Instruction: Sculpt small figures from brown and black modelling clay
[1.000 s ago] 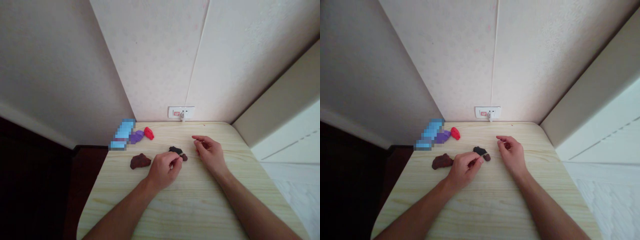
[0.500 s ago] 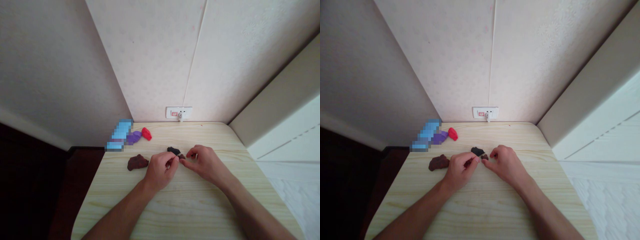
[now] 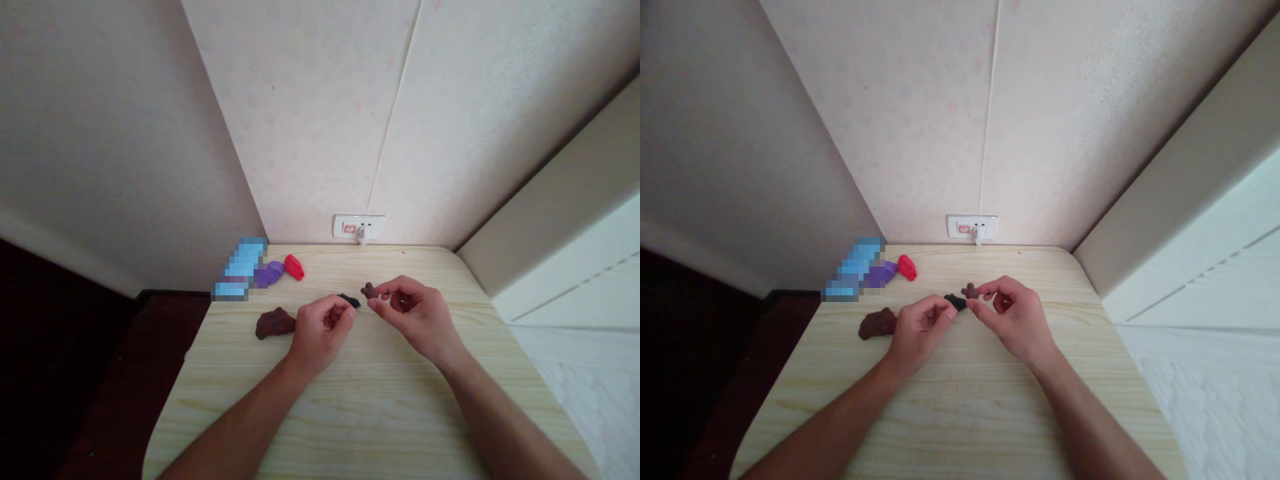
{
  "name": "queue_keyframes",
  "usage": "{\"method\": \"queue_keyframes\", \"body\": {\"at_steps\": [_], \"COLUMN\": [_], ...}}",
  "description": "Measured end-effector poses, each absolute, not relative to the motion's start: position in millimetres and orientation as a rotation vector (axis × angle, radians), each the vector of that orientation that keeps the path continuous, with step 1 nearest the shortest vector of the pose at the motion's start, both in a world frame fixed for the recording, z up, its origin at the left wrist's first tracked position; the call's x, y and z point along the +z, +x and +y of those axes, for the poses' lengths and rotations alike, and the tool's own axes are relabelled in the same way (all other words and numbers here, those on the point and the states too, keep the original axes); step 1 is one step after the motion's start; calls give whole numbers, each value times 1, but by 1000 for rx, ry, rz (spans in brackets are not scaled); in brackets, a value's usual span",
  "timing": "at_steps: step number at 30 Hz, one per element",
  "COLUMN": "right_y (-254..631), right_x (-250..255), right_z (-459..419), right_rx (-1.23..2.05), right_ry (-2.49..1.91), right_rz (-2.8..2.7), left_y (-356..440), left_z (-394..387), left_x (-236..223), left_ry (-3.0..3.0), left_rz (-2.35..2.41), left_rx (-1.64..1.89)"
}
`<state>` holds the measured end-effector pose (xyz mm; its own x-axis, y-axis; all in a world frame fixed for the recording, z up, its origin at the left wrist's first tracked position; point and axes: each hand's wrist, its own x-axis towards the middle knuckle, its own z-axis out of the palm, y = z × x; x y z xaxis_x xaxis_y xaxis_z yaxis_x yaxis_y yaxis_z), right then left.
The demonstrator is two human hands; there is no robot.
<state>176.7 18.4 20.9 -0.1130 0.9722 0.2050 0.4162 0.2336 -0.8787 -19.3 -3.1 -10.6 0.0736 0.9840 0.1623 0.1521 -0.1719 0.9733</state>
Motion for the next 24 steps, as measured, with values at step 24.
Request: {"method": "queue_keyframes", "body": {"at_steps": [24], "right_y": [161], "right_x": [-8], "right_z": [27], "right_rx": [1220], "right_ry": [-1136], "right_rz": [-1113], "left_y": [-13], "left_z": [5], "left_x": [-7], "left_ry": [776], "left_rz": [888], "left_rx": [1286]}}
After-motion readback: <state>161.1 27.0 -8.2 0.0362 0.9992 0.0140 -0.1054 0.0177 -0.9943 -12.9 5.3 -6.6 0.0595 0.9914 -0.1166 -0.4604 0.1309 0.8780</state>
